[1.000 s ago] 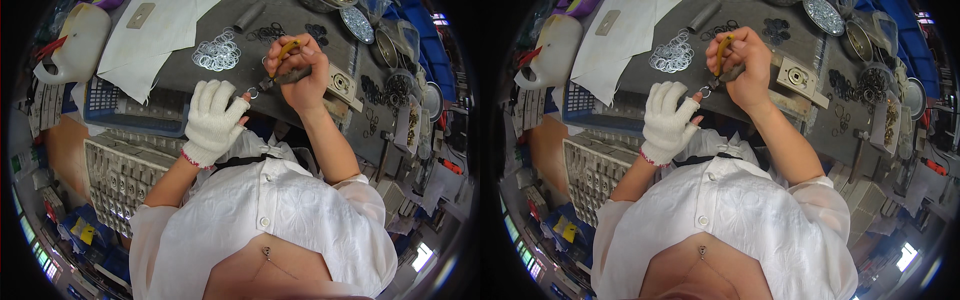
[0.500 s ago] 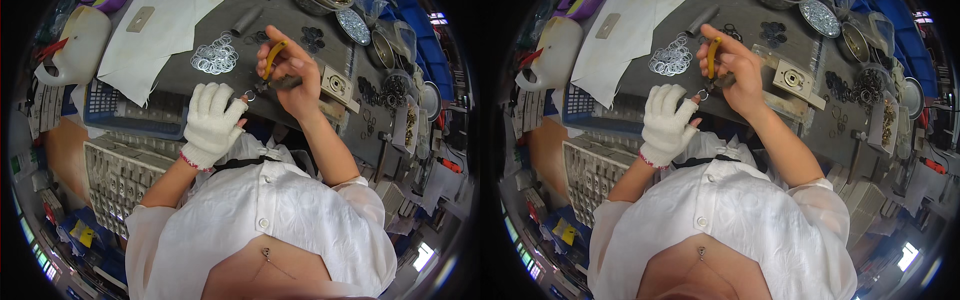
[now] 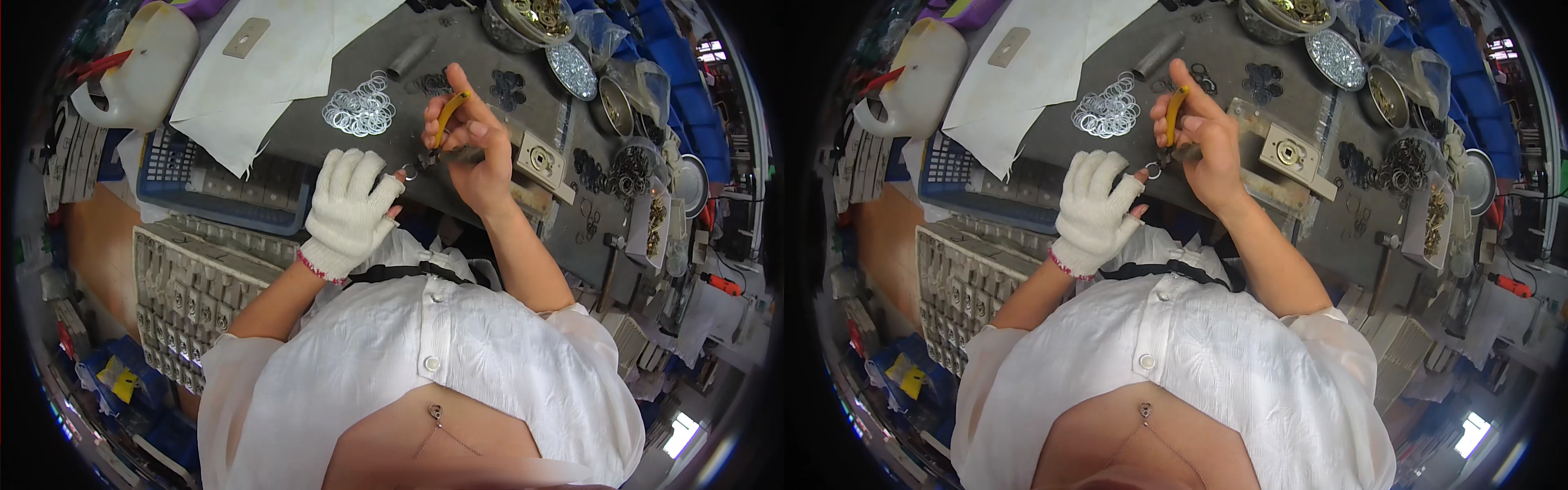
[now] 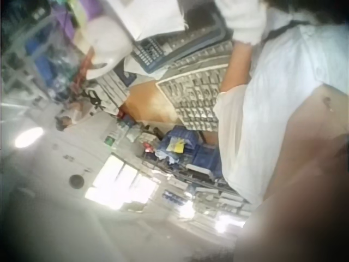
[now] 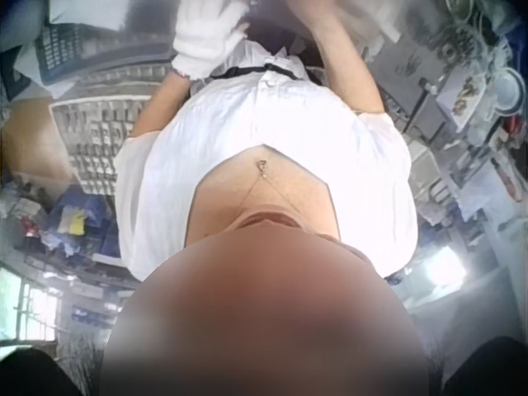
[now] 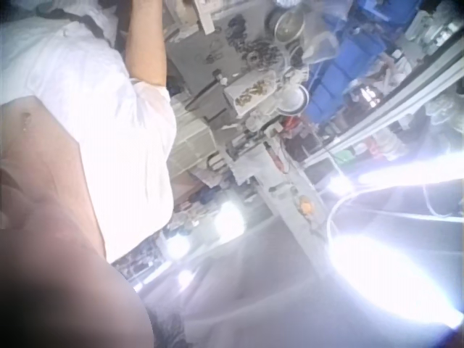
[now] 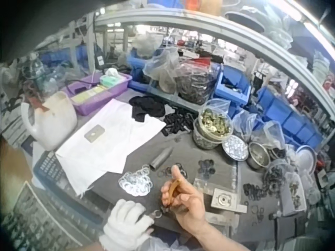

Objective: Assembling small metal components using a hammer and pliers at a workbench.

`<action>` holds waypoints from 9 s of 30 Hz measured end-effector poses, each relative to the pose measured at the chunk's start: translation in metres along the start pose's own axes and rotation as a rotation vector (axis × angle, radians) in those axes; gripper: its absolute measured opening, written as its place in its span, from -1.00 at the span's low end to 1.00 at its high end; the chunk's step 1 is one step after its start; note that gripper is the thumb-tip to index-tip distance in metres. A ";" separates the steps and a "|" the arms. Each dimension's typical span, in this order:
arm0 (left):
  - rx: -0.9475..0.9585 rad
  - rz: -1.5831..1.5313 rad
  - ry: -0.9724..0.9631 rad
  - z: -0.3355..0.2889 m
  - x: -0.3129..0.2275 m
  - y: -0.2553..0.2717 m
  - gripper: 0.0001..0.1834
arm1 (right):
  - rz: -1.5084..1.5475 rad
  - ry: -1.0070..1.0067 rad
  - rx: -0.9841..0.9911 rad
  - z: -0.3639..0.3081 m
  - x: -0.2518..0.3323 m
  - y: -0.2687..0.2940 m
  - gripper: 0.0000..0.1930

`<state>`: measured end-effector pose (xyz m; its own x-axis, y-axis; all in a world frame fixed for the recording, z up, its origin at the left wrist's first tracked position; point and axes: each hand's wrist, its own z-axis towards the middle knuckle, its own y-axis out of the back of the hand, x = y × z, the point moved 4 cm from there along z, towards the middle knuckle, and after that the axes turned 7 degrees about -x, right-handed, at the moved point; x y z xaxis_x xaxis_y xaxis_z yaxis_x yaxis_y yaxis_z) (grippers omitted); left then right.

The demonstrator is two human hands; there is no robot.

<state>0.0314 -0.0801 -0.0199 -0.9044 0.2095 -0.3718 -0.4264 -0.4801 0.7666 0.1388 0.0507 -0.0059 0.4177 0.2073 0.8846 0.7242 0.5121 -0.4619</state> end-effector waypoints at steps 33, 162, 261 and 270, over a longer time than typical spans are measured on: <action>0.128 0.042 -0.074 0.011 -0.002 0.011 -0.51 | -0.131 -0.191 0.131 0.028 0.002 -0.003 -0.33; 0.298 -0.079 -0.232 0.164 -0.116 -0.061 -0.31 | -0.554 0.528 -0.602 -0.085 0.143 0.143 -0.88; -0.434 0.629 1.757 -0.340 0.161 0.275 -0.15 | -0.994 0.392 0.403 -0.069 0.028 -0.066 -0.84; 0.193 0.518 1.873 -0.314 0.227 0.224 -0.25 | -1.159 0.375 0.316 -0.080 0.030 -0.073 -0.85</action>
<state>-0.2640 -0.4076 -0.0973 0.1798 -0.9834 -0.0252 -0.2824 -0.0761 0.9563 0.1424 -0.0475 0.0499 -0.2067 -0.7195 0.6630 0.6281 0.4221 0.6538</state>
